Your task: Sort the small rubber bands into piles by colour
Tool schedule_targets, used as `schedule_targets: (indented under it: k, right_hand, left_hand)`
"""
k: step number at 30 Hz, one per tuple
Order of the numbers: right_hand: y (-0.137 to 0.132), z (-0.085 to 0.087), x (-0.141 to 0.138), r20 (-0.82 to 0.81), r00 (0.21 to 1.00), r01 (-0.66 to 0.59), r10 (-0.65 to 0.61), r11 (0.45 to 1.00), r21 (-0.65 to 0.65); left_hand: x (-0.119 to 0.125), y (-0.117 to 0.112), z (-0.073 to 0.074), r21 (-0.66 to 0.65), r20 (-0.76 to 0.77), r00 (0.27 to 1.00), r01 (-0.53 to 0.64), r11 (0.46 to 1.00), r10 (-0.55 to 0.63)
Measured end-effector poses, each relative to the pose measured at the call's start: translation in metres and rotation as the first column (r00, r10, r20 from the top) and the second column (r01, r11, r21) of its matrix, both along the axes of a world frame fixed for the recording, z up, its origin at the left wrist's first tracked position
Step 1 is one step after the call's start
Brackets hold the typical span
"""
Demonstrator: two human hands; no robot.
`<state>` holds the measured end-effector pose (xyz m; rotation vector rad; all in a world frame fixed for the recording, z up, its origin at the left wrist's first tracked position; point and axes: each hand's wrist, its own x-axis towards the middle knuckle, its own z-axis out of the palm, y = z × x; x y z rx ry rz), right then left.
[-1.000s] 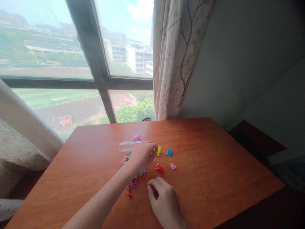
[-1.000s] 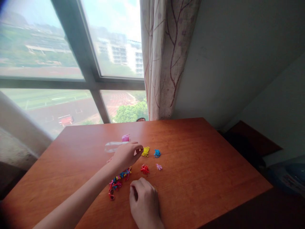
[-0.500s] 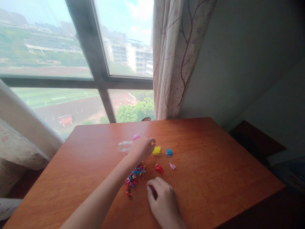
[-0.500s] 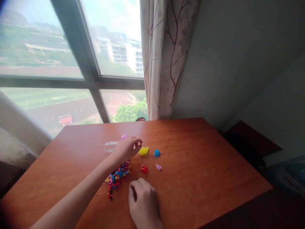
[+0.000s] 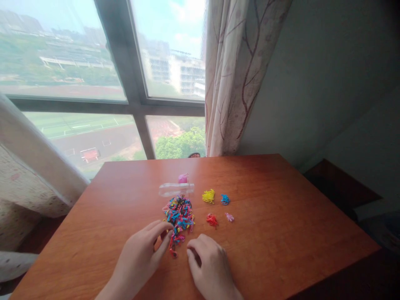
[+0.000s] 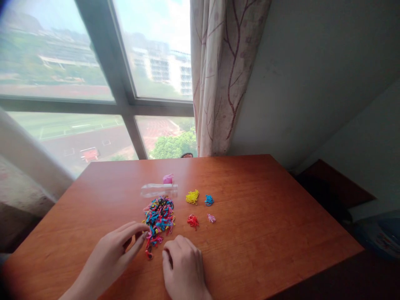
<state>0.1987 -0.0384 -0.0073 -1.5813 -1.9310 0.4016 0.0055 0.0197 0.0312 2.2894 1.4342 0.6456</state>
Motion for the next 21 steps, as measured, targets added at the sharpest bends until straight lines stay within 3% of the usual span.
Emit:
schedule_targets:
  k: [4,7,21]
  right_hand:
    - [-0.002,0.004,-0.015,-0.005,0.997,-0.071,0.071,0.997,-0.002]
    - [-0.002,0.005,-0.021,0.007,0.997,-0.079,0.079,0.997,-0.025]
    - [0.000,-0.002,-0.022,0.021,0.999,-0.049,0.049,0.999,0.008]
  left_hand:
    - [-0.011,-0.017,-0.021,-0.007,0.070,0.997,-0.022,1.000,0.023]
    - [-0.012,-0.022,-0.028,-0.001,0.102,0.994,-0.049,0.999,0.049]
    - [-0.009,-0.024,-0.028,-0.006,0.049,0.998,-0.028,1.000,0.028]
